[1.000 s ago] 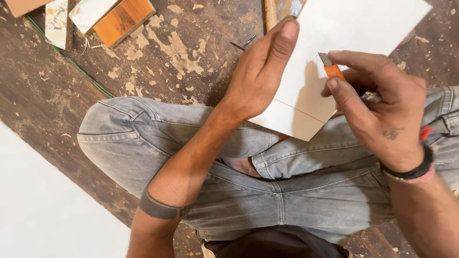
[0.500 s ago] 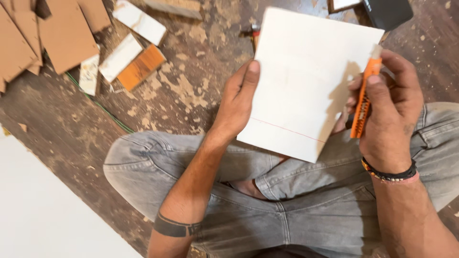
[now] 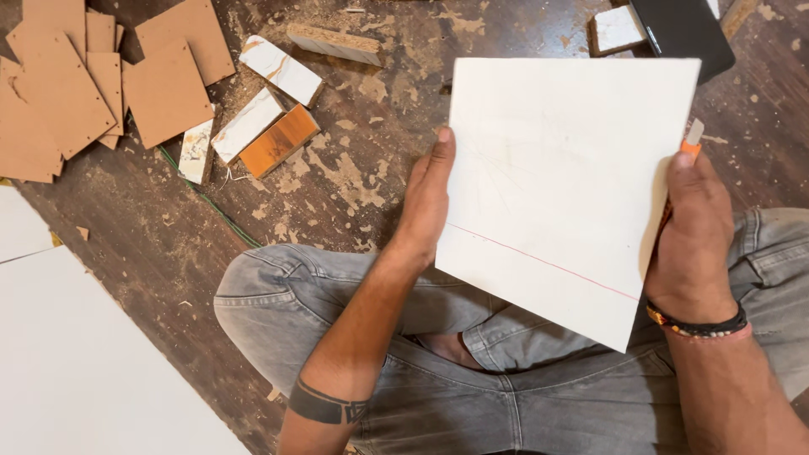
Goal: The person sits cross-legged on the workshop floor, holds nails against small wooden boards and hammers them in using a claw hammer. They then pick up a white board, hold it on their lap and mark lines on it with an orange pencil before reaching toward a nail box.
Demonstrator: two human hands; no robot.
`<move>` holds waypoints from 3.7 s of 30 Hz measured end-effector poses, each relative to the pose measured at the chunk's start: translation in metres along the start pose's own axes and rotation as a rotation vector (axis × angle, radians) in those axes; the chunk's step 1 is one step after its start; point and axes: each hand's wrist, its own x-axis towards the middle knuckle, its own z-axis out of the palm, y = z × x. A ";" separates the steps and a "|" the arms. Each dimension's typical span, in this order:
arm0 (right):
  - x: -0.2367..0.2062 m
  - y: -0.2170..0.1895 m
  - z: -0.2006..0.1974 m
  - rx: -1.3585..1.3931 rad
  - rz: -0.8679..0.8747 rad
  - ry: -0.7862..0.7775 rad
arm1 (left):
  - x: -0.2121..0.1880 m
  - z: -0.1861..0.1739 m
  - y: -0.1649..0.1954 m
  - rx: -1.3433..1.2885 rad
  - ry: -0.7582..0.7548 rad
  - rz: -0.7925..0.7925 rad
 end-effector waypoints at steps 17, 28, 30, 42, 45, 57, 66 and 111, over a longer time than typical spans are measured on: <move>-0.004 0.017 -0.021 -0.304 -0.405 -0.027 | -0.007 0.015 0.021 0.614 0.037 0.319; -0.006 0.006 -0.014 -0.224 -0.251 -0.011 | 0.028 -0.048 0.013 0.111 0.399 0.356; -0.005 0.007 -0.014 -0.200 -0.287 -0.019 | 0.029 -0.046 0.005 0.042 0.376 0.436; -0.007 0.023 -0.005 -0.430 -0.272 -0.134 | -0.040 0.042 0.038 1.219 -0.240 1.082; -0.009 0.020 0.001 -0.601 -0.339 -0.071 | -0.031 0.021 0.035 1.513 0.004 0.674; 0.024 0.050 -0.026 -0.404 -0.264 -0.016 | -0.014 0.015 0.032 1.279 0.210 1.015; 0.012 0.012 -0.011 -0.337 0.112 0.033 | 0.011 0.020 0.015 1.287 0.206 1.154; 0.007 0.015 -0.009 -0.261 -0.157 -0.160 | -0.012 0.011 0.024 0.120 -0.209 0.060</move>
